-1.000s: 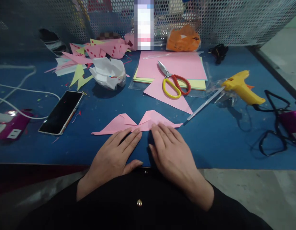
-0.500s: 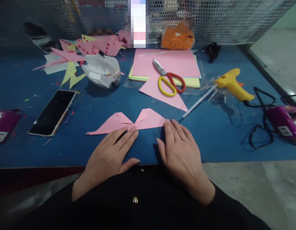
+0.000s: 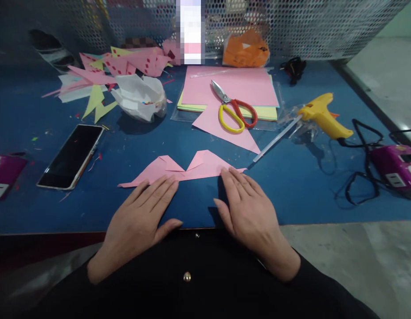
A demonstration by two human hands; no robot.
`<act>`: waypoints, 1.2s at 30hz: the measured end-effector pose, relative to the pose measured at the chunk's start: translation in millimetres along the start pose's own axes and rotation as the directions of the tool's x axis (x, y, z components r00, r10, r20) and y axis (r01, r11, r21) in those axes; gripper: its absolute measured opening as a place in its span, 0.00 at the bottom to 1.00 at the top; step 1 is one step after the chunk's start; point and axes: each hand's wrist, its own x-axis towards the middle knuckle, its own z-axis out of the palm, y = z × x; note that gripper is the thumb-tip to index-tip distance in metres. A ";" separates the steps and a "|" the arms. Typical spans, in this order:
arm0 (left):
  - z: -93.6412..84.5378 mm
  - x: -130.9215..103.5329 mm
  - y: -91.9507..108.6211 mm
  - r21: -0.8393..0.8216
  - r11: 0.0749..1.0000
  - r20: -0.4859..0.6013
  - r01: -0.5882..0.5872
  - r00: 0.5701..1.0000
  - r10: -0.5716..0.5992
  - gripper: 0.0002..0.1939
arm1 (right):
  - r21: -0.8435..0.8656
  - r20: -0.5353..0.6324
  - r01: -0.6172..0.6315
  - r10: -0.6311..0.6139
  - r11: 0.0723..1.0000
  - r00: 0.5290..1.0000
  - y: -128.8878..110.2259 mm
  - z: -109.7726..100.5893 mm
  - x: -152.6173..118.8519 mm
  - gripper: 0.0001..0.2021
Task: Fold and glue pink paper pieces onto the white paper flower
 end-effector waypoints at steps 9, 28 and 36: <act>-22.6 -46.7 -20.8 0.135 0.936 -0.040 0.324 0.946 -0.322 0.29 | -0.037 -0.064 0.006 -0.009 0.999 0.998 5.8 1.8 -5.2 0.29; -2.4 11.4 2.0 -0.025 0.999 -0.088 0.028 0.996 -0.030 0.25 | -0.053 -0.025 0.001 -0.002 0.999 1.000 3.7 3.8 -6.9 0.29; -6.6 23.7 -3.3 -0.008 1.000 -0.111 0.015 0.994 -0.016 0.14 | -0.126 -0.063 0.072 -0.080 0.989 0.995 3.6 -7.1 17.0 0.15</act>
